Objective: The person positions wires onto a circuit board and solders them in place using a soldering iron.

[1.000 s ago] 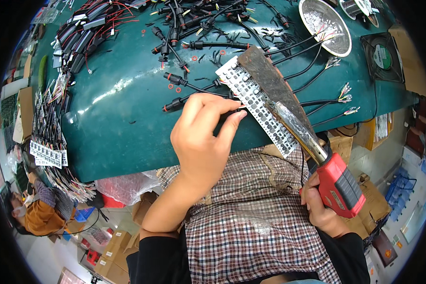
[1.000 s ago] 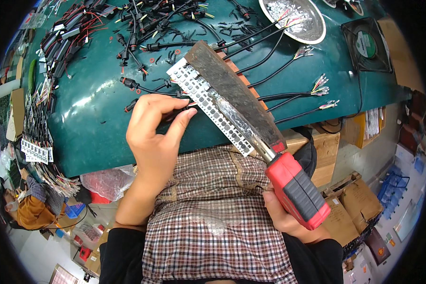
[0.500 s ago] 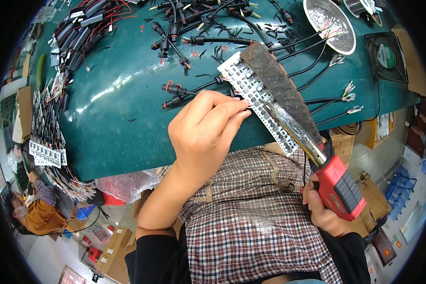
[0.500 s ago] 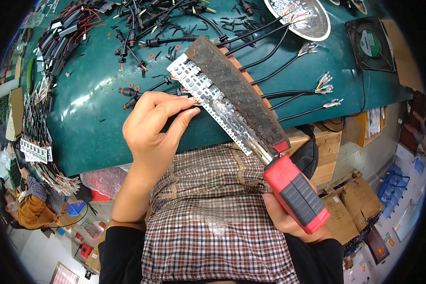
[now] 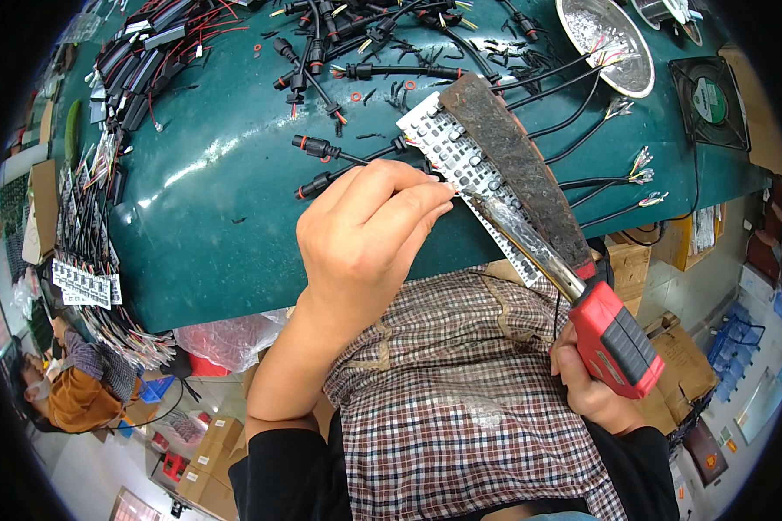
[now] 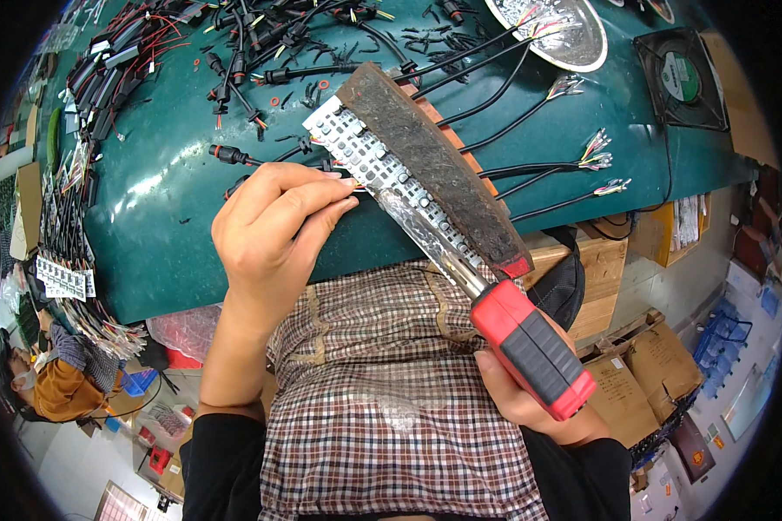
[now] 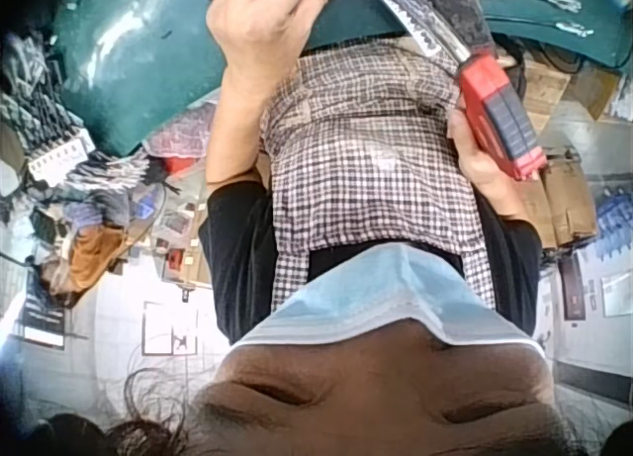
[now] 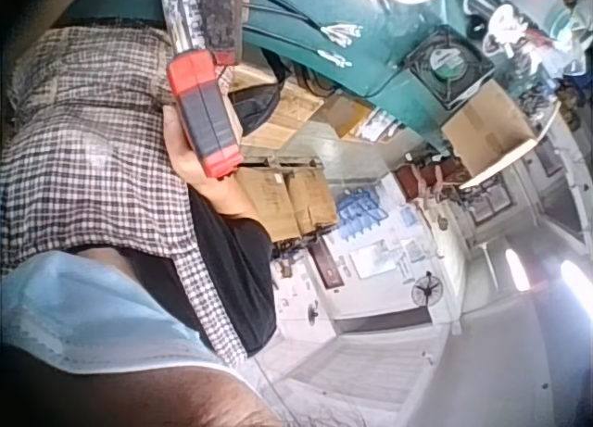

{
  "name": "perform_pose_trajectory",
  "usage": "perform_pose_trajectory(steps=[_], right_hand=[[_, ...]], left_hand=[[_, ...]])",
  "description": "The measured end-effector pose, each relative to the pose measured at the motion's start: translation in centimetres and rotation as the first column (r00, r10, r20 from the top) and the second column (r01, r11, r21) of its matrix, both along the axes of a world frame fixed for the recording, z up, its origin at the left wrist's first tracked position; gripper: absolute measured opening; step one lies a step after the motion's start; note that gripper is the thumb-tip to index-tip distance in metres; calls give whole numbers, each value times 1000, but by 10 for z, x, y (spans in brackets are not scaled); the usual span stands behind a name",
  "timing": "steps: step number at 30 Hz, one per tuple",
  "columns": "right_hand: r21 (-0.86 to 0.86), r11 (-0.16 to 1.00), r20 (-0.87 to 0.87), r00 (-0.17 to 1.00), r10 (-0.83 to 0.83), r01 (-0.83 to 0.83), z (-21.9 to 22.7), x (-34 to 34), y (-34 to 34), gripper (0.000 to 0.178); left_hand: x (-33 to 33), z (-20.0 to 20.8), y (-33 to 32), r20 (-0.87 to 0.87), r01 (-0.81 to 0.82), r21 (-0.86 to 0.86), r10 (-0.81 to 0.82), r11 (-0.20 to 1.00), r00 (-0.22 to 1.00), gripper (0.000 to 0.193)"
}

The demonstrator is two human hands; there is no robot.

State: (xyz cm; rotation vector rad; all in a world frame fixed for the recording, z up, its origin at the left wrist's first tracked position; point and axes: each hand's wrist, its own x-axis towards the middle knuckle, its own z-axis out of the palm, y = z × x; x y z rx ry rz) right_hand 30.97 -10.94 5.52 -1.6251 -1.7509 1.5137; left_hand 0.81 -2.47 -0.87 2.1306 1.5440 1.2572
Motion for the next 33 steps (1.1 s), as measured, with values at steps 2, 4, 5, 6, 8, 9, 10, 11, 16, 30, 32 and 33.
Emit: perform_pose_trajectory(steps=[2,4,5,6,8,9,10,11,16,30,32,33], right_hand=[[-9,1000,4,1000,-23,23,-1,0,-1,32],[-78,996,31,999,-43,46,1,-1,-1,31],[-78,996,33,998,-45,48,2,-2,0,31],[-80,995,34,998,-49,52,4,-5,1,31],[-82,995,35,998,-52,55,3,-4,3,31],[-25,999,31,999,27,-27,-1,0,4,31],[32,994,31,994,107,-108,-3,2,4,31],[31,994,30,994,107,-108,-2,1,4,31],[-19,993,8,993,115,-115,3,-5,6,8],[-69,997,35,999,21,-19,5,10,-5,34],[-52,998,41,999,25,-23,5,9,-5,34],[-45,999,44,999,27,-25,5,8,-5,34]], left_hand=[[0,1,1,-14,5,11,-5,1000,1000,24],[0,1,2,-26,10,21,-10,1000,1000,24],[0,1,2,-42,13,31,-12,999,999,23],[0,2,3,-57,16,40,-13,999,998,22],[-1,3,3,-72,19,43,-16,999,997,22],[-1,4,3,-89,21,46,-17,999,996,21],[-1,6,2,-88,20,46,-16,999,996,21],[-1,10,1,-102,21,9,-20,1000,995,24],[-1,13,1,-128,27,-27,-30,999,991,26],[-3,19,4,-178,61,-29,-65,998,982,24],[-3,20,4,-180,64,-31,-68,997,981,24],[-3,20,4,-181,66,-33,-71,997,981,24]])
